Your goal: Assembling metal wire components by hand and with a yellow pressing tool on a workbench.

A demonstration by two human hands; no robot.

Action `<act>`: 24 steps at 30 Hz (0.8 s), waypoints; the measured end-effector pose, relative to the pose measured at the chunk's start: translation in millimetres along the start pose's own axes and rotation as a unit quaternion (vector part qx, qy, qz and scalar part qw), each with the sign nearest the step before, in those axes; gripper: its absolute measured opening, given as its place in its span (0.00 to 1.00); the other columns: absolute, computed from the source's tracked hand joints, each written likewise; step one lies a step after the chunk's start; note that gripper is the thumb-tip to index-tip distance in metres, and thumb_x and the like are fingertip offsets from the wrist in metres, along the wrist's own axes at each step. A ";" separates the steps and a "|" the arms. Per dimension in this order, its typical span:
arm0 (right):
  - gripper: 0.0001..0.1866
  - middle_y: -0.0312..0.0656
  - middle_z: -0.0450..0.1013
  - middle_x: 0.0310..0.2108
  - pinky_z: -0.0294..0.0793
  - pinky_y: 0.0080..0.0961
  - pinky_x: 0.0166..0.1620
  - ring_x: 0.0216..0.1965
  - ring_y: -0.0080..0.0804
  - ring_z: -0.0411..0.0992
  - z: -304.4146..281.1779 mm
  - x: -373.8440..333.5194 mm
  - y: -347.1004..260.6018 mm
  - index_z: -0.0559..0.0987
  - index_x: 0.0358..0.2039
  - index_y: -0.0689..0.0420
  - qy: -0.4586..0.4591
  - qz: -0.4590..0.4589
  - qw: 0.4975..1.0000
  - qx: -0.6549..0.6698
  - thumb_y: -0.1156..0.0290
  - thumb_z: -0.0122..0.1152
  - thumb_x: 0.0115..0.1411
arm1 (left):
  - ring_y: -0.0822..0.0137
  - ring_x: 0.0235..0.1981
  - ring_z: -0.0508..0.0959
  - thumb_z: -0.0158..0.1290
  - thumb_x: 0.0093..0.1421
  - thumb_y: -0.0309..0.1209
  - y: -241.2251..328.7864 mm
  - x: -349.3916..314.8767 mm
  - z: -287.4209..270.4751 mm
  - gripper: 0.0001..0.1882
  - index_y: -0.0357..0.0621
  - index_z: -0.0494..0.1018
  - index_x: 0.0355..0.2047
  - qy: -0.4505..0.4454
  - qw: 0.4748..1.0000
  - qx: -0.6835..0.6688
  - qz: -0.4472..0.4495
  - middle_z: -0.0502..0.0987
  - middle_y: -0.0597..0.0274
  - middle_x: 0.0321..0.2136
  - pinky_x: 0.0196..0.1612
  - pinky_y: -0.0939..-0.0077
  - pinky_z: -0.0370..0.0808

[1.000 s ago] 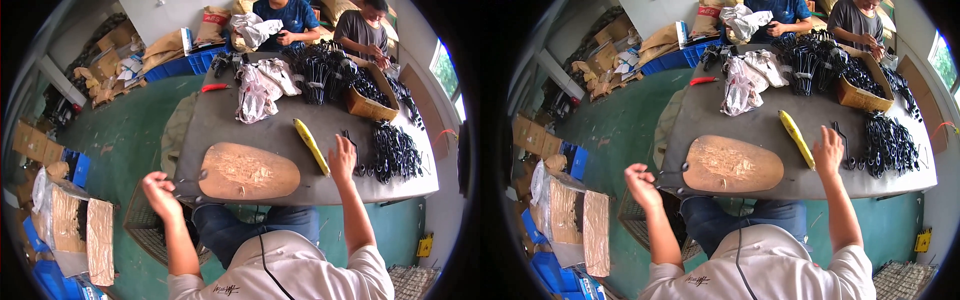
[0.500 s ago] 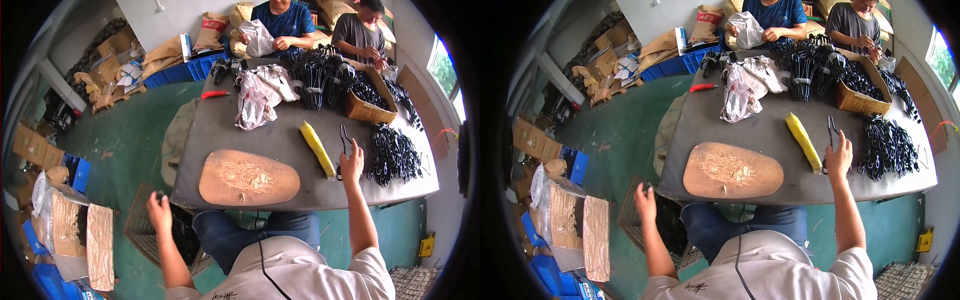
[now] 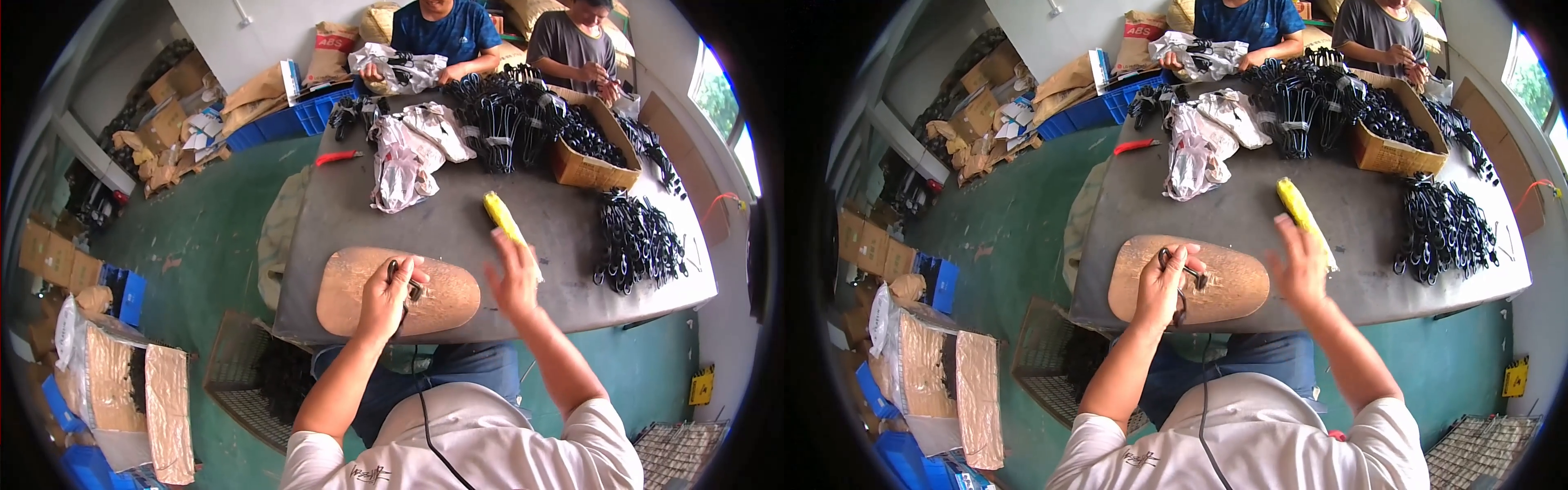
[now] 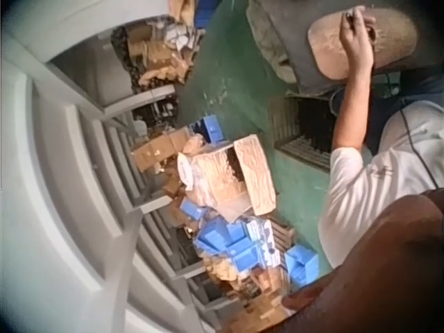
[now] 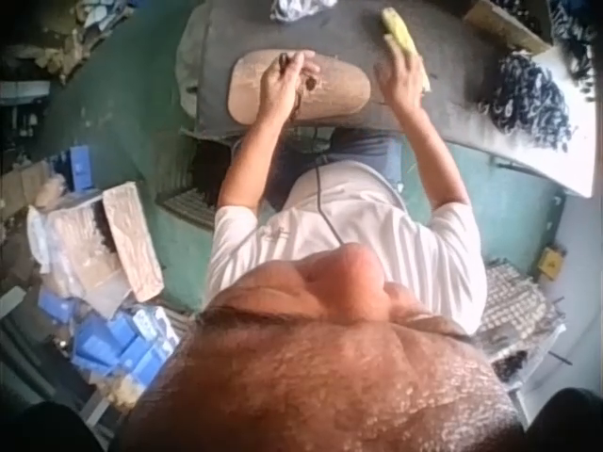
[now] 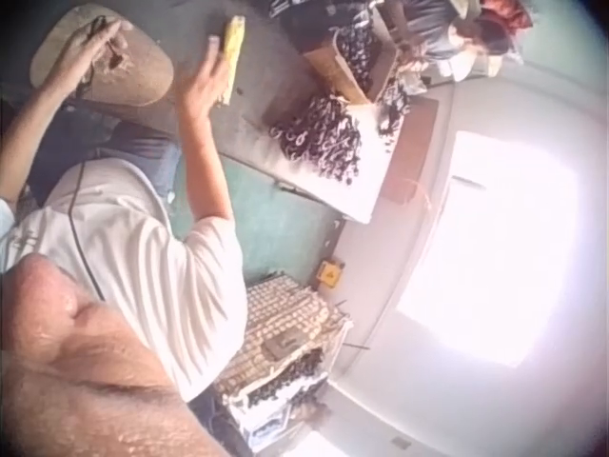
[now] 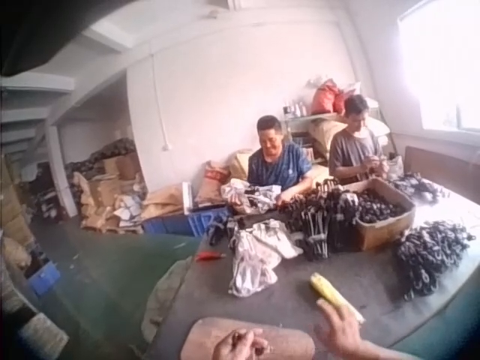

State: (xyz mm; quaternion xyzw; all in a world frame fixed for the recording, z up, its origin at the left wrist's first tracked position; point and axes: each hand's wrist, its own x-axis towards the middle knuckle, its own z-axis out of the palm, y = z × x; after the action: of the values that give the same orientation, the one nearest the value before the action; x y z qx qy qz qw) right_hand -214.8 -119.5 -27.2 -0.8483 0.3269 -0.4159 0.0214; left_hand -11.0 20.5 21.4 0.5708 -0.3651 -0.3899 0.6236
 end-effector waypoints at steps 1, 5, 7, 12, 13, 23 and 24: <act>0.35 0.48 0.69 0.46 0.69 0.42 0.50 0.47 0.47 0.68 12.7 -7.7 33.5 0.68 0.61 0.59 0.008 0.090 0.991 -0.100 0.63 0.68 0.54 | 0.83 0.24 0.68 0.46 0.73 0.41 2.8 2.6 0.2 0.18 0.38 0.76 0.46 -0.008 0.999 0.050 0.017 0.81 0.66 0.31 0.29 0.88 0.65; 0.38 0.49 0.67 0.46 0.68 0.38 0.52 0.50 0.46 0.67 19.5 -19.9 85.0 0.65 0.63 0.59 -0.174 0.202 0.953 -0.146 0.52 0.64 0.58 | 0.81 0.28 0.72 0.47 0.72 0.40 -7.2 20.9 -3.6 0.17 0.38 0.77 0.45 -0.054 0.998 0.009 0.006 0.81 0.64 0.31 0.33 0.85 0.69; 0.36 0.49 0.69 0.45 0.69 0.37 0.52 0.49 0.45 0.69 28.9 -23.3 103.2 0.66 0.62 0.60 -0.187 0.178 0.954 -0.150 0.53 0.63 0.60 | 0.78 0.31 0.75 0.48 0.72 0.40 -11.2 26.8 2.0 0.17 0.38 0.76 0.46 -0.082 0.996 0.013 0.013 0.81 0.64 0.31 0.37 0.83 0.71; 0.22 0.48 0.78 0.37 0.76 0.33 0.43 0.38 0.38 0.77 4.5 -27.8 75.8 0.72 0.50 0.66 -0.233 0.462 0.764 0.385 0.59 0.53 0.68 | 0.77 0.32 0.75 0.51 0.70 0.36 -11.1 27.7 1.4 0.15 0.38 0.75 0.48 -0.052 0.992 0.095 0.060 0.80 0.66 0.30 0.39 0.82 0.72; 0.20 0.46 0.78 0.38 0.76 0.30 0.41 0.37 0.35 0.76 -0.7 -40.0 66.1 0.73 0.49 0.64 -0.202 0.516 0.623 0.552 0.59 0.52 0.68 | 0.77 0.32 0.75 0.51 0.70 0.36 -10.5 24.7 -3.6 0.14 0.38 0.75 0.48 -0.023 0.989 0.113 0.091 0.80 0.67 0.30 0.38 0.82 0.72; 0.37 0.41 0.74 0.41 0.73 0.23 0.36 0.36 0.21 0.72 -72.0 -18.9 -43.8 0.52 0.71 0.56 -0.172 0.394 0.751 0.502 0.69 0.57 0.67 | 0.49 0.27 0.77 0.51 0.69 0.36 1.7 18.1 -24.1 0.12 0.37 0.71 0.36 0.013 0.907 0.366 0.209 0.76 0.50 0.25 0.30 0.61 0.72; 0.37 0.44 0.73 0.46 0.74 0.26 0.39 0.39 0.25 0.73 -91.1 -2.2 -58.9 0.50 0.72 0.57 -0.197 0.361 0.765 0.495 0.70 0.56 0.67 | 0.47 0.28 0.77 0.51 0.69 0.36 4.4 16.0 -23.9 0.12 0.37 0.70 0.35 0.020 0.896 0.394 0.201 0.76 0.49 0.25 0.31 0.58 0.72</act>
State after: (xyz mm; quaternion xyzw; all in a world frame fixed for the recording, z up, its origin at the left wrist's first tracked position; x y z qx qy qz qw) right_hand -249.8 -50.6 48.9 -0.6023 0.3466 -0.3057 0.6509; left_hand 17.7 16.4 24.1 0.6919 -0.5833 -0.0685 0.4200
